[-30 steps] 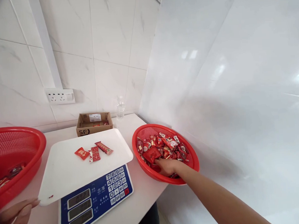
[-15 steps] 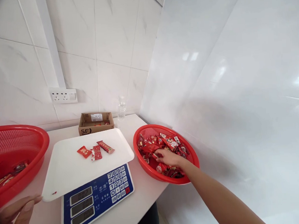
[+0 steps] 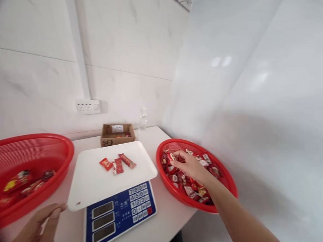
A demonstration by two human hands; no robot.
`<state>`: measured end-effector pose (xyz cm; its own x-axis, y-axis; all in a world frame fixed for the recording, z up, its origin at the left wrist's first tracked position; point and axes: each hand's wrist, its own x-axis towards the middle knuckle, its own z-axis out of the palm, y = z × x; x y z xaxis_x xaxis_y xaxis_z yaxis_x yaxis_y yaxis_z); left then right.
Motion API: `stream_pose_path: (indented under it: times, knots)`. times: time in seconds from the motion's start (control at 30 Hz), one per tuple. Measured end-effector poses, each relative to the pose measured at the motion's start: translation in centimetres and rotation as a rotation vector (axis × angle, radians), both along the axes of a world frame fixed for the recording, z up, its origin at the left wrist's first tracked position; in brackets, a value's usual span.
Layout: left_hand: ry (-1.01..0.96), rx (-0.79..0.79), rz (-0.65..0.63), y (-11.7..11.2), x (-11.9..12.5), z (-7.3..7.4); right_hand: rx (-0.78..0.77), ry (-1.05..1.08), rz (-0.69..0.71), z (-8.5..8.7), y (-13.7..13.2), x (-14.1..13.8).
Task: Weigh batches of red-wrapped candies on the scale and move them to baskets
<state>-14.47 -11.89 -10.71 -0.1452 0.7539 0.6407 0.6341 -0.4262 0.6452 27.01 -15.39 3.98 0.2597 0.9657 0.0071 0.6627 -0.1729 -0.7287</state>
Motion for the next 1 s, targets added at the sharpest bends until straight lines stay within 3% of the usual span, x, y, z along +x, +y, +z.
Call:
stream_pose_path:
  times: [0.07,0.17,0.3,0.43,0.57,0.73,0.87,1.0]
  knots:
    - [0.084,0.068,0.008,-1.2,1.1,2.4,0.046,-0.05,0.097,-0.3,1.0,-3.7]
    - [0.127,0.155,-0.015,-1.7,1.8,4.3,0.04,-0.086,0.302,-1.1,2.5,-9.2]
    - [0.119,0.194,-0.031,-1.7,1.7,4.6,0.04,-0.139,0.514,-2.1,4.3,-14.5]
    - [0.126,0.2,-0.021,-1.8,1.6,4.6,-0.002,-0.297,0.554,-3.0,5.6,-16.5]
    - [0.126,0.188,-0.028,-1.8,1.7,4.5,0.023,-0.255,0.459,-3.2,5.9,-16.0]
    - [0.124,0.202,-0.055,-1.8,1.8,4.4,0.156,-0.105,0.313,-3.8,4.1,-13.0]
    - [0.148,0.176,-0.065,-1.8,1.6,4.1,0.206,-0.133,0.107,-4.6,1.9,-8.3]
    - [0.152,0.14,-0.077,-1.8,1.2,3.6,0.196,-0.3,-0.097,-5.4,0.0,-2.2]
